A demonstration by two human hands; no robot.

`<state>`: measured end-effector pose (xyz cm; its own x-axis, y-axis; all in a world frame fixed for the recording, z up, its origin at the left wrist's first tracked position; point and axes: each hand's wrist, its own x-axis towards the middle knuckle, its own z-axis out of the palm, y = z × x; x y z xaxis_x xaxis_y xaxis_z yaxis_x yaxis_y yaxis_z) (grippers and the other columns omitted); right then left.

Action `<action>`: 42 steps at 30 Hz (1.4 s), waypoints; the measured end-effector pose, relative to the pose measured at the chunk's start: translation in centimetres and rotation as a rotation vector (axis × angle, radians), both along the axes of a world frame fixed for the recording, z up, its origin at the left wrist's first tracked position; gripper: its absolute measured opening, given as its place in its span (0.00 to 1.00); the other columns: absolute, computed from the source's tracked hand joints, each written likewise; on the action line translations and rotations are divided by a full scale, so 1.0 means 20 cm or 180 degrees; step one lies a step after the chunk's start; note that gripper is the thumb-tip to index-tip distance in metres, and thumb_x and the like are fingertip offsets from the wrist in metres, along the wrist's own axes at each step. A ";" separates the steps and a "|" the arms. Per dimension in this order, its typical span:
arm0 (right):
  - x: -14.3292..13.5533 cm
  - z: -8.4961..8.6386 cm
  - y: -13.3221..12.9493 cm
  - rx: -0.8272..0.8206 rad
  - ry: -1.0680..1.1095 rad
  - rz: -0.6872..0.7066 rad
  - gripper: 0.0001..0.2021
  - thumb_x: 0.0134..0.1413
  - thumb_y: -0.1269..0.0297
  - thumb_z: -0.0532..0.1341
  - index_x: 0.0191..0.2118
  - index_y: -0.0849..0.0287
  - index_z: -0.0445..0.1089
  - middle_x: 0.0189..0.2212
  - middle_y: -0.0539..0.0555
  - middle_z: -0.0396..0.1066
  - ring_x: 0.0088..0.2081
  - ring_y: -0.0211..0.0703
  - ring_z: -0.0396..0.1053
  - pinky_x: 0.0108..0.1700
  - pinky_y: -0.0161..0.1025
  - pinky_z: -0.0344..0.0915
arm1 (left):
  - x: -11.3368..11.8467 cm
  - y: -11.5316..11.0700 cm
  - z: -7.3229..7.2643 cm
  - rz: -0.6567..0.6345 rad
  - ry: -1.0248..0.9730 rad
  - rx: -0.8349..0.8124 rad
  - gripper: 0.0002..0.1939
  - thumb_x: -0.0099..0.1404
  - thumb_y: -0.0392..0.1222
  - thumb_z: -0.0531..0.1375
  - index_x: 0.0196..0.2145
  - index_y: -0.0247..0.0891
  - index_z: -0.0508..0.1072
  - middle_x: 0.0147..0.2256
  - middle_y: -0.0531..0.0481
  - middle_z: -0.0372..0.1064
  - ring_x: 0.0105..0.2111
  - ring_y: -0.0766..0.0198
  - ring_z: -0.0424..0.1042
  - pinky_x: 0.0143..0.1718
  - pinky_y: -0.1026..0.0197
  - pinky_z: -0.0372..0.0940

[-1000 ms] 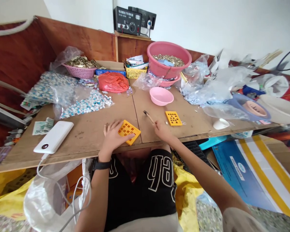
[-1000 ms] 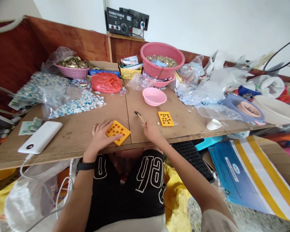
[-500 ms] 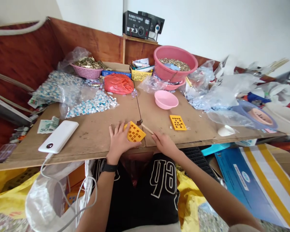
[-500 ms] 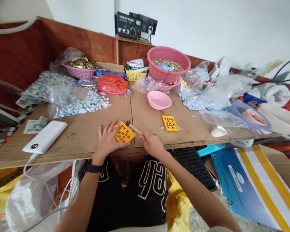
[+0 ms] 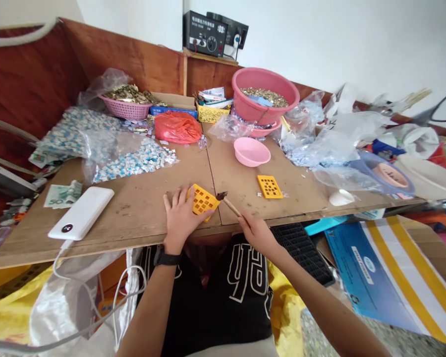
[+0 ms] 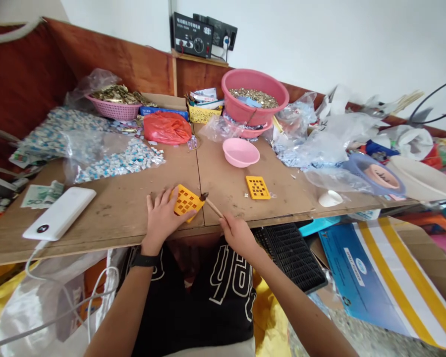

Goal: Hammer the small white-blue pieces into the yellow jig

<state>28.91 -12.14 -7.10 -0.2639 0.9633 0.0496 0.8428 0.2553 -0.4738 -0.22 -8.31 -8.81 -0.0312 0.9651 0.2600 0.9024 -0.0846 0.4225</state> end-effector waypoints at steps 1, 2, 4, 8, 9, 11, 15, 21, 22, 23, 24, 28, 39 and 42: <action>-0.01 -0.01 0.00 -0.0002 -0.0027 -0.0067 0.17 0.86 0.52 0.48 0.45 0.51 0.68 0.30 0.55 0.76 0.32 0.53 0.75 0.37 0.41 0.59 | 0.00 0.00 0.00 0.0007 -0.0023 -0.0008 0.51 0.72 0.73 0.66 0.83 0.45 0.64 0.80 0.35 0.62 0.80 0.28 0.57 0.84 0.20 0.32; -0.01 -0.01 0.00 0.0003 -0.0060 -0.0167 0.16 0.86 0.53 0.48 0.46 0.52 0.68 0.31 0.55 0.76 0.33 0.53 0.75 0.37 0.41 0.59 | 0.00 0.00 0.01 0.0023 -0.0046 -0.0004 0.49 0.74 0.71 0.65 0.82 0.45 0.65 0.80 0.36 0.63 0.80 0.29 0.58 0.84 0.20 0.32; -0.01 0.00 0.01 -0.0041 -0.0121 -0.0266 0.15 0.86 0.55 0.49 0.45 0.52 0.68 0.31 0.56 0.76 0.34 0.54 0.76 0.37 0.41 0.59 | 0.00 0.00 0.01 0.0098 -0.0093 0.0032 0.42 0.77 0.67 0.62 0.81 0.46 0.68 0.78 0.38 0.65 0.78 0.31 0.61 0.84 0.23 0.34; 0.02 0.07 -0.03 0.0102 0.0192 -0.0212 0.17 0.85 0.51 0.50 0.43 0.51 0.68 0.30 0.55 0.76 0.33 0.53 0.76 0.37 0.42 0.61 | 0.00 0.02 0.02 0.0388 -0.0280 0.0117 0.34 0.77 0.62 0.64 0.72 0.44 0.78 0.68 0.36 0.76 0.68 0.33 0.69 0.81 0.32 0.50; 0.02 0.08 -0.05 0.0212 0.0315 -0.0299 0.18 0.86 0.50 0.49 0.45 0.51 0.68 0.29 0.55 0.75 0.32 0.53 0.75 0.36 0.42 0.61 | -0.01 0.02 0.02 0.0475 -0.0349 0.0140 0.34 0.75 0.63 0.66 0.70 0.42 0.79 0.65 0.35 0.77 0.66 0.33 0.69 0.79 0.33 0.55; 0.01 0.08 -0.10 0.0278 0.0377 -0.0399 0.19 0.86 0.49 0.47 0.48 0.52 0.69 0.28 0.54 0.75 0.29 0.52 0.74 0.35 0.41 0.60 | -0.01 0.04 0.02 0.0648 -0.0473 0.0179 0.35 0.71 0.64 0.69 0.66 0.38 0.79 0.62 0.32 0.77 0.64 0.33 0.69 0.74 0.36 0.61; -0.03 0.01 -0.14 -0.0043 0.0006 0.0002 0.17 0.85 0.51 0.49 0.44 0.51 0.67 0.28 0.53 0.75 0.30 0.52 0.76 0.35 0.40 0.57 | -0.01 0.05 0.01 0.0854 -0.0557 0.0166 0.35 0.67 0.65 0.72 0.60 0.37 0.77 0.59 0.31 0.76 0.62 0.33 0.69 0.70 0.37 0.63; 0.00 0.00 -0.12 -0.0120 0.0003 0.0022 0.17 0.85 0.51 0.49 0.44 0.52 0.68 0.28 0.54 0.75 0.31 0.53 0.76 0.36 0.39 0.57 | -0.02 0.07 0.05 0.0968 -0.0521 -0.0005 0.30 0.67 0.70 0.71 0.50 0.42 0.75 0.53 0.33 0.79 0.57 0.34 0.71 0.65 0.37 0.63; 0.00 0.01 -0.12 -0.0087 0.0075 0.0033 0.18 0.85 0.50 0.49 0.44 0.52 0.69 0.29 0.54 0.76 0.31 0.53 0.76 0.36 0.39 0.58 | -0.03 0.08 0.06 0.1014 -0.0487 -0.0103 0.29 0.67 0.72 0.70 0.47 0.43 0.75 0.50 0.34 0.80 0.56 0.34 0.72 0.63 0.38 0.63; 0.01 0.01 -0.13 -0.0009 0.0162 -0.0031 0.18 0.85 0.50 0.48 0.46 0.52 0.69 0.29 0.54 0.76 0.31 0.52 0.76 0.37 0.40 0.59 | -0.04 0.09 0.07 0.1050 -0.0443 -0.0201 0.29 0.67 0.73 0.70 0.44 0.44 0.75 0.48 0.35 0.80 0.55 0.34 0.73 0.61 0.38 0.63; 0.01 0.02 -0.13 0.0065 0.0226 -0.0128 0.19 0.86 0.50 0.47 0.48 0.53 0.70 0.30 0.55 0.77 0.31 0.52 0.76 0.37 0.40 0.60 | -0.05 0.10 0.08 0.1080 -0.0396 -0.0277 0.30 0.66 0.74 0.70 0.43 0.44 0.75 0.47 0.35 0.81 0.55 0.33 0.74 0.60 0.38 0.63; -0.02 0.04 -0.17 -0.0095 0.0092 -0.0123 0.18 0.85 0.51 0.48 0.46 0.52 0.70 0.28 0.54 0.76 0.31 0.54 0.77 0.37 0.40 0.61 | -0.06 0.14 0.12 0.1045 -0.0273 -0.0353 0.34 0.64 0.73 0.72 0.52 0.43 0.77 0.49 0.34 0.83 0.54 0.33 0.77 0.60 0.38 0.60; -0.12 0.01 -0.19 -0.0242 0.0013 0.0089 0.16 0.85 0.52 0.48 0.44 0.51 0.66 0.28 0.54 0.75 0.31 0.54 0.76 0.35 0.40 0.55 | -0.12 0.13 0.14 0.0844 -0.0059 -0.0387 0.27 0.69 0.73 0.68 0.37 0.45 0.74 0.45 0.37 0.82 0.54 0.34 0.75 0.55 0.42 0.60; -0.13 0.02 -0.19 -0.0295 0.0035 0.0135 0.15 0.85 0.52 0.48 0.44 0.51 0.65 0.28 0.53 0.74 0.30 0.53 0.76 0.35 0.40 0.53 | -0.12 0.13 0.14 0.0814 -0.0037 -0.0416 0.27 0.68 0.72 0.68 0.36 0.45 0.75 0.43 0.37 0.82 0.52 0.34 0.76 0.56 0.41 0.60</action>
<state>26.27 -15.91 -6.77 -0.3046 0.9518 -0.0361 0.8268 0.2454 -0.5062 -2.68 -5.76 -5.92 -0.2802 0.9508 0.1321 0.8825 0.2010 0.4253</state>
